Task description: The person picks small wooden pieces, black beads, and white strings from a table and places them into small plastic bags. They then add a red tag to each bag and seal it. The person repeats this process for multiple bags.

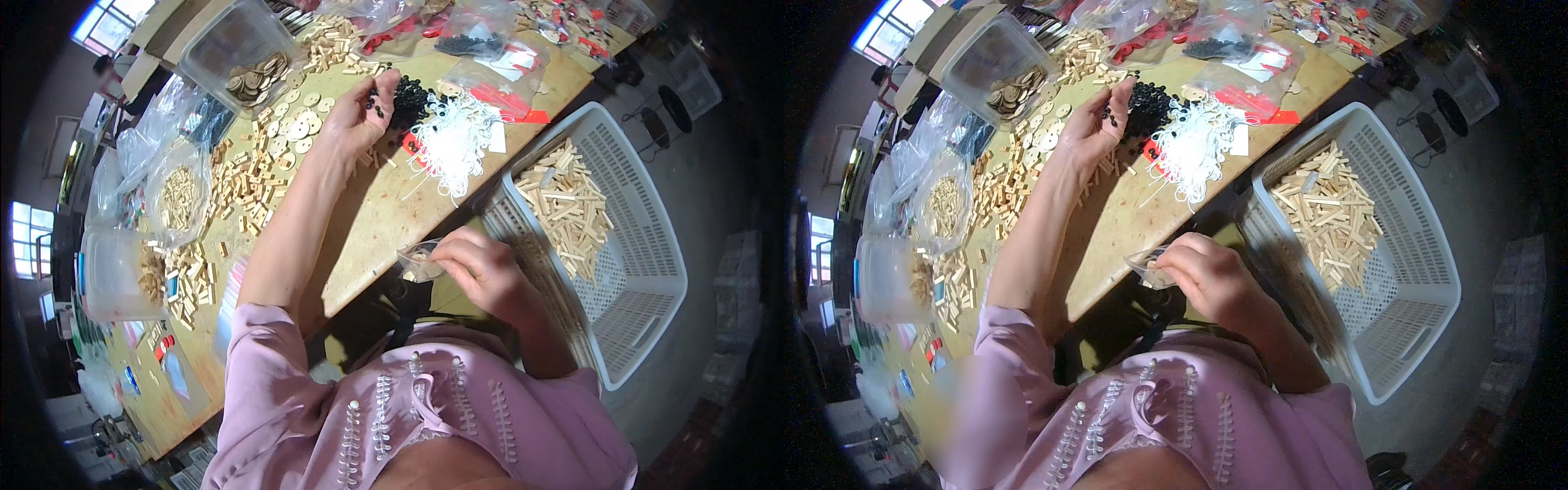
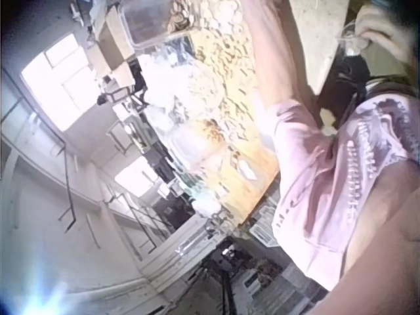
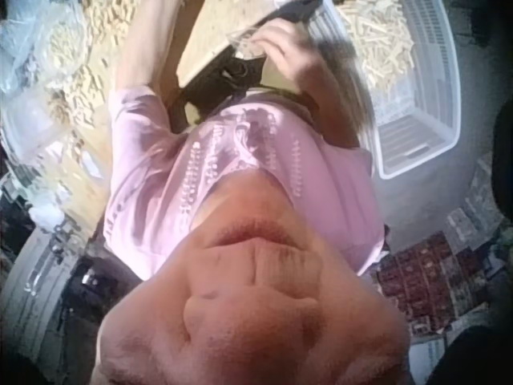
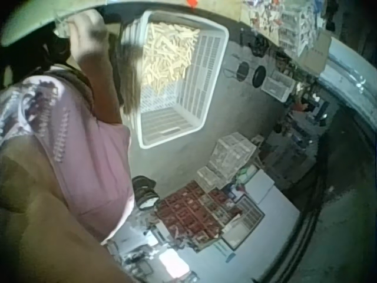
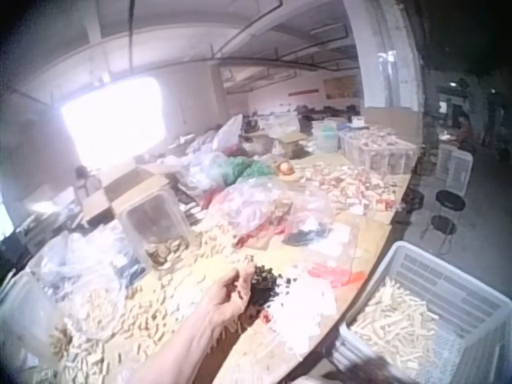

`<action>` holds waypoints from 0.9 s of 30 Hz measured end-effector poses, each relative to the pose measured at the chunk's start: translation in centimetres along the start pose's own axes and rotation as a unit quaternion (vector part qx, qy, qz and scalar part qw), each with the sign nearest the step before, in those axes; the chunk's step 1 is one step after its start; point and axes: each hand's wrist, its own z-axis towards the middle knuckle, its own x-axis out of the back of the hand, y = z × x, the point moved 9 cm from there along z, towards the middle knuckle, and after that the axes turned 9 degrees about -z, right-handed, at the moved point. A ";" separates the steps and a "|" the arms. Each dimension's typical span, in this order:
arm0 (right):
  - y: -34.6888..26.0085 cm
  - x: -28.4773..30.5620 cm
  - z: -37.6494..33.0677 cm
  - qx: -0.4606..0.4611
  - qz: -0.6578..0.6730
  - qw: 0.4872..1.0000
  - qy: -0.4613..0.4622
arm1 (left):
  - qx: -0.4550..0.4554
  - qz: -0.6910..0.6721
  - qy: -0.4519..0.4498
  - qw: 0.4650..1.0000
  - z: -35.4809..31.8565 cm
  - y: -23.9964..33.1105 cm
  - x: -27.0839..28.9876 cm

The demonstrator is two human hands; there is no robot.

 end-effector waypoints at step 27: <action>-5.9 -5.8 -2.6 0.084 -0.081 0.992 -0.044 | -0.127 -0.149 -0.144 0.970 -23.7 -9.3 0.0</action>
